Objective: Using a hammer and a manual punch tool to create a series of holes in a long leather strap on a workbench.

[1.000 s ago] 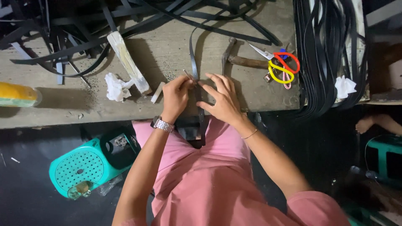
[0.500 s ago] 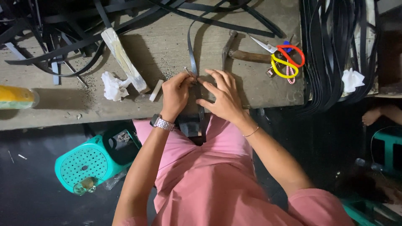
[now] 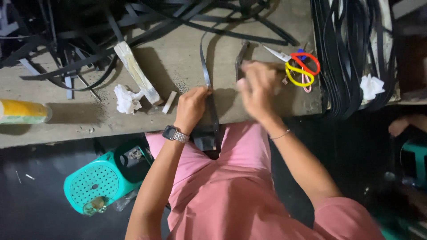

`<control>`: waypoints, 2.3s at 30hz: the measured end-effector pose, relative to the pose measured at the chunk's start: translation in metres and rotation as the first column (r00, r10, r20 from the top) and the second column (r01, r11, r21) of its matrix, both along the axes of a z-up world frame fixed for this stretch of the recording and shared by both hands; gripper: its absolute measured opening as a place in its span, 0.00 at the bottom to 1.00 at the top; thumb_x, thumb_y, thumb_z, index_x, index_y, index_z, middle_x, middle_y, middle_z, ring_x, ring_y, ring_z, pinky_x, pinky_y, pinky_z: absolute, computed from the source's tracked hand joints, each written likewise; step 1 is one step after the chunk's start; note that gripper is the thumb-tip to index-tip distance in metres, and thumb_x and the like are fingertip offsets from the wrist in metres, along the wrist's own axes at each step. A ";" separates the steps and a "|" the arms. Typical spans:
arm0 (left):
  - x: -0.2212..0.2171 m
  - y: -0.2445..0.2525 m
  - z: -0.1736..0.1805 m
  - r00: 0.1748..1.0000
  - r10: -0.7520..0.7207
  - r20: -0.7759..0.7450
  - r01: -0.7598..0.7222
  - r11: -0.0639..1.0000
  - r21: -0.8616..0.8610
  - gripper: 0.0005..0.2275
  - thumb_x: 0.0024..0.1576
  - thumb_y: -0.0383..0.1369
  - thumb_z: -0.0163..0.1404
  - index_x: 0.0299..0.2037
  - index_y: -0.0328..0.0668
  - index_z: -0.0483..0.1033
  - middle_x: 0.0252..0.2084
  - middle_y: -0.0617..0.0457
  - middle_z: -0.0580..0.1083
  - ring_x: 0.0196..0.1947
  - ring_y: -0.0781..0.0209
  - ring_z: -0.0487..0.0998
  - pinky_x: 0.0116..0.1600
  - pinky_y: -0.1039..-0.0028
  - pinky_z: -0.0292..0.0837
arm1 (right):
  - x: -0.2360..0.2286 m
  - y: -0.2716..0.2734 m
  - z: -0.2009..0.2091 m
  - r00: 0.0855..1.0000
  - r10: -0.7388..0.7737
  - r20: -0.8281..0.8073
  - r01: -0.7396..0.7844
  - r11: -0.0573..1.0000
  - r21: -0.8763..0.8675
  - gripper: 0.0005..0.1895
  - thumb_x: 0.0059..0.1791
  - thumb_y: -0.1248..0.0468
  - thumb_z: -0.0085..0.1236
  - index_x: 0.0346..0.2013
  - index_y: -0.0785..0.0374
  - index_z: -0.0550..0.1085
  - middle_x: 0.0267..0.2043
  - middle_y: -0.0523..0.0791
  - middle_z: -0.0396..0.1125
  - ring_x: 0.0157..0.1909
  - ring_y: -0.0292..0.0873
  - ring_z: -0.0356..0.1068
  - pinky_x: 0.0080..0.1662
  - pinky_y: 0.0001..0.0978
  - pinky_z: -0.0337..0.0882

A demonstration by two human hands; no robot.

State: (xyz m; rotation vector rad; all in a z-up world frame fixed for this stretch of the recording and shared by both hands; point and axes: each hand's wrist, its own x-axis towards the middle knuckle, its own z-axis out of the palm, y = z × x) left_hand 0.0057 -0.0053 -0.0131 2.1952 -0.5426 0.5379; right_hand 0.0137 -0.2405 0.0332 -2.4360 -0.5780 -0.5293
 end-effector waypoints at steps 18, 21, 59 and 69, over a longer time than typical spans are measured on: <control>-0.003 0.001 0.000 0.999 -0.035 -0.001 0.035 0.998 0.055 0.04 0.65 0.25 0.50 0.38 0.44 0.75 0.25 0.53 0.73 0.28 0.52 0.79 0.35 0.71 0.77 | -0.046 0.014 0.090 0.968 0.014 -0.252 -0.009 1.000 0.024 0.18 0.56 0.50 0.50 0.48 0.61 0.73 0.23 0.52 0.71 0.29 0.59 0.75 0.28 0.47 0.71; 0.000 0.001 0.006 0.999 -0.034 0.017 0.033 0.996 0.084 0.03 0.65 0.27 0.50 0.38 0.45 0.74 0.25 0.53 0.72 0.29 0.52 0.79 0.36 0.70 0.77 | -0.045 0.016 0.108 0.959 -0.006 -0.283 -0.018 0.996 -0.084 0.18 0.56 0.48 0.53 0.43 0.60 0.73 0.23 0.51 0.71 0.30 0.53 0.77 0.29 0.40 0.72; -0.003 0.012 0.046 0.944 0.045 -0.327 -0.181 0.900 -0.398 0.08 0.64 0.27 0.52 0.32 0.41 0.79 0.25 0.48 0.80 0.32 0.48 0.84 0.44 0.64 0.75 | -0.028 0.051 -0.003 0.992 0.011 -0.127 -0.048 0.957 -0.287 0.20 0.51 0.50 0.59 0.56 0.51 0.76 0.62 0.48 0.61 0.68 0.51 0.58 0.61 0.56 0.56; 0.000 0.001 0.042 0.964 -0.046 -0.261 -0.053 0.932 -0.360 0.04 0.62 0.23 0.54 0.34 0.35 0.77 0.27 0.42 0.79 0.34 0.37 0.83 0.40 0.57 0.77 | -0.035 0.049 -0.002 0.992 0.011 -0.127 -0.044 0.963 -0.265 0.20 0.50 0.49 0.60 0.49 0.57 0.77 0.64 0.51 0.62 0.70 0.53 0.57 0.62 0.58 0.56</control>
